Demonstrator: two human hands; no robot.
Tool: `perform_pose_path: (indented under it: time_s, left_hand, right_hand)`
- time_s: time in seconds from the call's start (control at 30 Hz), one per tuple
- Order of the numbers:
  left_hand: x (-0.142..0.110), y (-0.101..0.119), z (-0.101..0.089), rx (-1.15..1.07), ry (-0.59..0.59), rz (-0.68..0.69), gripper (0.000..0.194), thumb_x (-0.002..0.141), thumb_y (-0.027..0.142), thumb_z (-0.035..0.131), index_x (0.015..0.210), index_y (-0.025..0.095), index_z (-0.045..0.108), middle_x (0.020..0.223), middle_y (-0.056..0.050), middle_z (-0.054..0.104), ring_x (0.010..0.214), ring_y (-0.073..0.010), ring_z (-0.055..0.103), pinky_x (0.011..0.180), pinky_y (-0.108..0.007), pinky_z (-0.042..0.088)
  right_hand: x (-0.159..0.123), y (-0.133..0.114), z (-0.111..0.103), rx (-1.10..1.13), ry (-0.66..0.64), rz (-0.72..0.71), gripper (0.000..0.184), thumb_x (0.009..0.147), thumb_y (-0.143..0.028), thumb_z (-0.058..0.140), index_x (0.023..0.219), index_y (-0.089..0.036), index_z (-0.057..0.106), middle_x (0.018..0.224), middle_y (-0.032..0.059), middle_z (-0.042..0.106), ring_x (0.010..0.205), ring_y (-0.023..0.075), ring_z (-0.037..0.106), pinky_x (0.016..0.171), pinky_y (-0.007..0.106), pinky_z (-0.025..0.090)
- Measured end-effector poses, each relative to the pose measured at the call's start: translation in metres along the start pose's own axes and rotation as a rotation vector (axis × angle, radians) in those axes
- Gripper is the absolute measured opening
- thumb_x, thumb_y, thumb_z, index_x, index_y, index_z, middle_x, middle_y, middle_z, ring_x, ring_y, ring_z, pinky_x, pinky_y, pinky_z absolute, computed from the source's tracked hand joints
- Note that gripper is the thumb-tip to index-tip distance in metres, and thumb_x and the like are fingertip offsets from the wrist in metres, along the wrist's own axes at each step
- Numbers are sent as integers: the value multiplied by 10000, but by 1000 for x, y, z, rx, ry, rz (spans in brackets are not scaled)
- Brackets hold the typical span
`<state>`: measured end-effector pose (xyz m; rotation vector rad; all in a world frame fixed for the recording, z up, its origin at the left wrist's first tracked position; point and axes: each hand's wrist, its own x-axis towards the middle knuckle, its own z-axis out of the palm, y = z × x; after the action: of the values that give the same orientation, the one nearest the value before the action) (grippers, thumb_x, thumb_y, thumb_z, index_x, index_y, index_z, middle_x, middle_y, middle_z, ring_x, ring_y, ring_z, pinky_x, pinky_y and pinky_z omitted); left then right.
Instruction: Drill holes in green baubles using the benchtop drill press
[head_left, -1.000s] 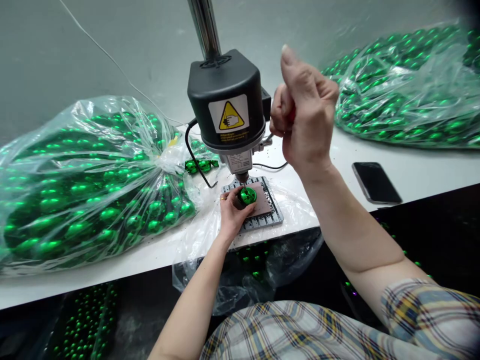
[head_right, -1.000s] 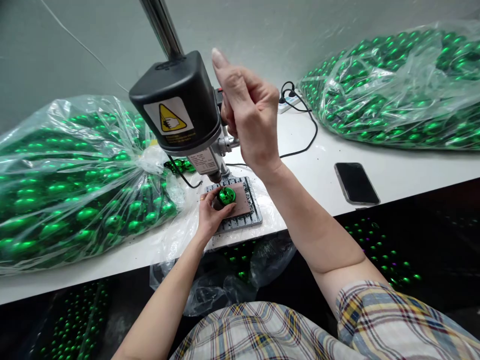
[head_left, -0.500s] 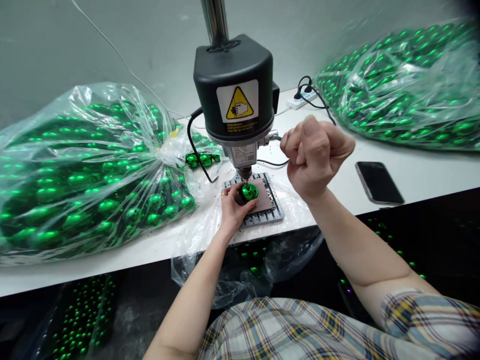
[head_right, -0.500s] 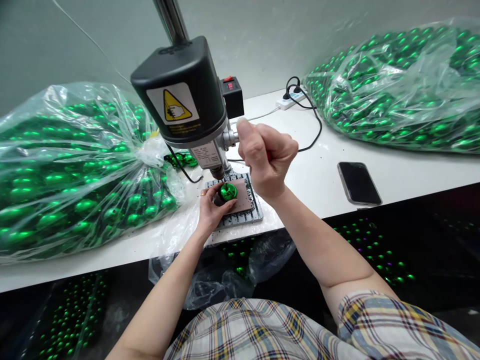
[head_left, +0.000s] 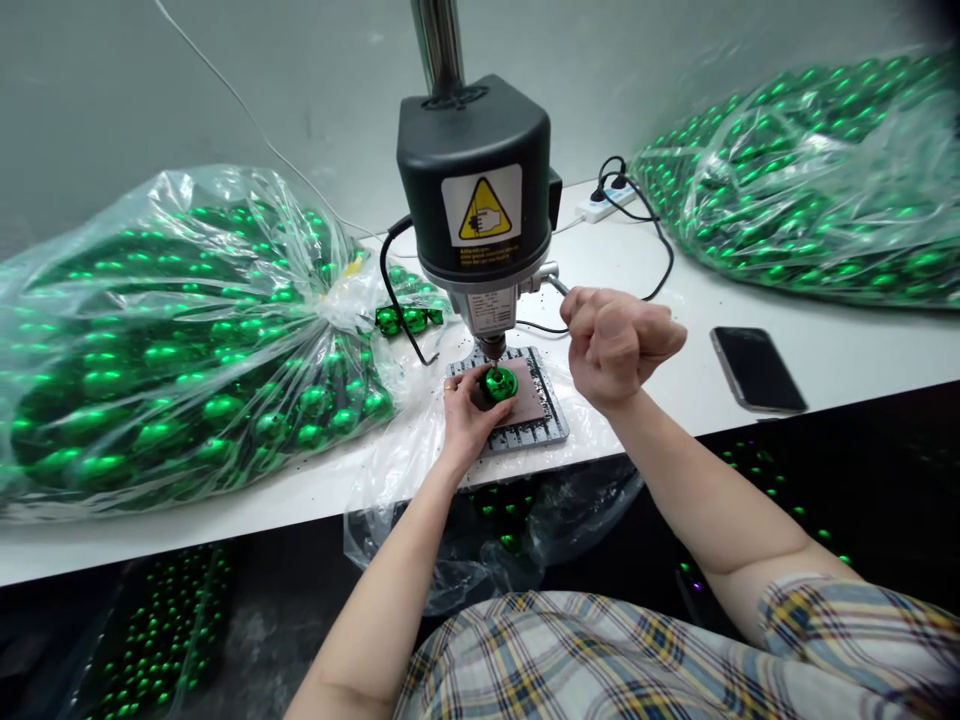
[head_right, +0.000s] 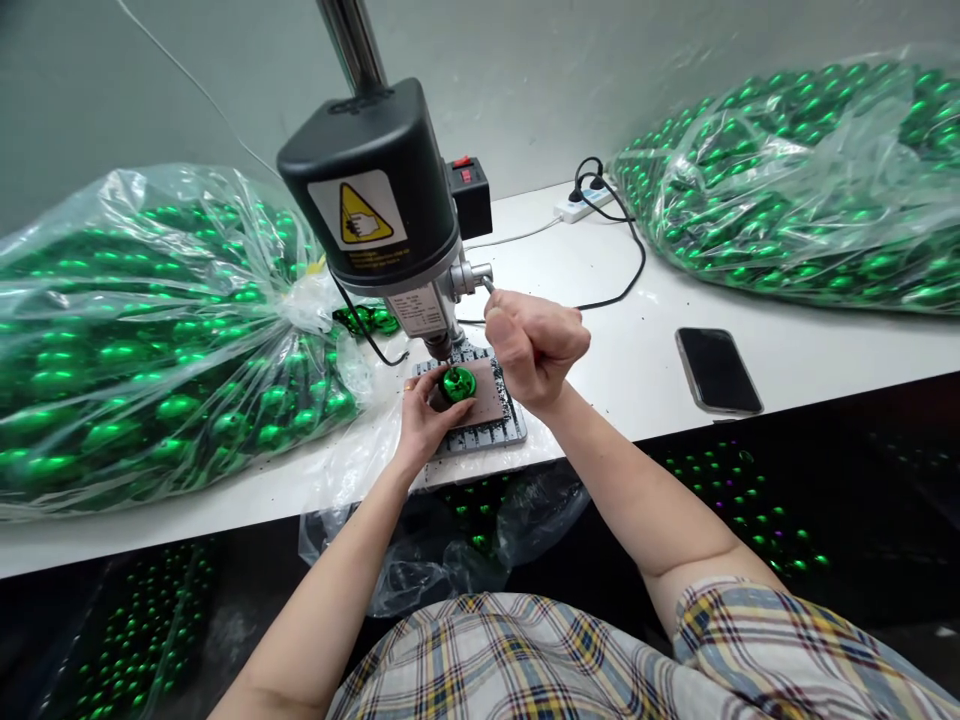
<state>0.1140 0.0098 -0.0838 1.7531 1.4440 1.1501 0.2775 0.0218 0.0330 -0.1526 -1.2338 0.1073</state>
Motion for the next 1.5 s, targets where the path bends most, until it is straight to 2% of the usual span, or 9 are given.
perform_pose_path:
  time_s: [0.1,0.2,0.27,0.4,0.57,0.8,1.23,1.4,1.5]
  left_hand:
    - [1,-2,1,11,4,0,619,661,286,905,1240,207,699,1125,-88,611,1149,-265,587,1066,-444,482]
    - [1,-5,1,8,15,11,613,664,282,901,1239,212,701,1113,-81,610,1147,-260,586,1059,-436,488]
    - [2,-6,2,-3,23,17,615,659,282,902,1236,213,702,1112,-78,605,1136,-256,591,1055,-434,492]
    - [1,-7,3,-24,33,16,611,651,284,904,1225,215,706,1106,-74,599,1131,-254,593,1048,-432,496]
    - [0,-5,3,-45,34,2,599,644,253,904,1211,216,712,1113,-75,600,1134,-251,587,1049,-427,495]
    - [-2,-4,2,-62,32,1,582,647,243,900,1196,212,709,1122,-82,609,1127,-253,586,1022,-416,505]
    - [2,-7,7,-44,30,-2,604,656,298,890,1211,203,673,1160,-90,618,1124,-266,618,1040,-440,504]
    - [-15,-7,2,-182,120,75,519,766,315,817,1210,230,563,1140,-52,656,1066,-211,656,979,-376,527]
    - [-33,-16,-4,-176,168,94,467,797,335,793,1163,239,519,1149,-53,640,1065,-198,663,972,-365,535]
  right_hand:
    - [-5,0,-3,-1,-28,16,541,944,-254,600,530,-183,259,456,-51,278,398,80,278,436,308,303]
    - [9,-4,3,-3,4,56,545,965,-256,590,524,-179,279,448,-50,288,388,73,282,428,296,264]
    - [32,-5,12,-6,55,183,568,966,-322,620,506,-186,317,436,-51,295,373,70,284,411,290,241]
    - [83,1,33,-34,94,550,662,823,-711,650,491,-222,353,436,-45,313,362,85,297,355,295,212]
    - [100,13,43,-60,165,713,714,741,-892,527,510,-243,337,442,-48,277,379,86,234,364,301,203]
    - [102,14,41,-83,169,805,698,753,-878,541,536,-240,359,479,-38,327,427,91,230,378,283,205]
    - [100,9,42,-46,153,758,693,733,-870,578,551,-242,350,478,-43,298,424,94,228,402,281,169]
    - [100,14,41,-76,164,749,681,782,-834,565,543,-239,334,464,-41,290,403,94,208,384,289,146]
    - [100,16,40,-77,165,741,610,840,-697,628,541,-240,358,458,-44,314,398,91,203,374,290,148]
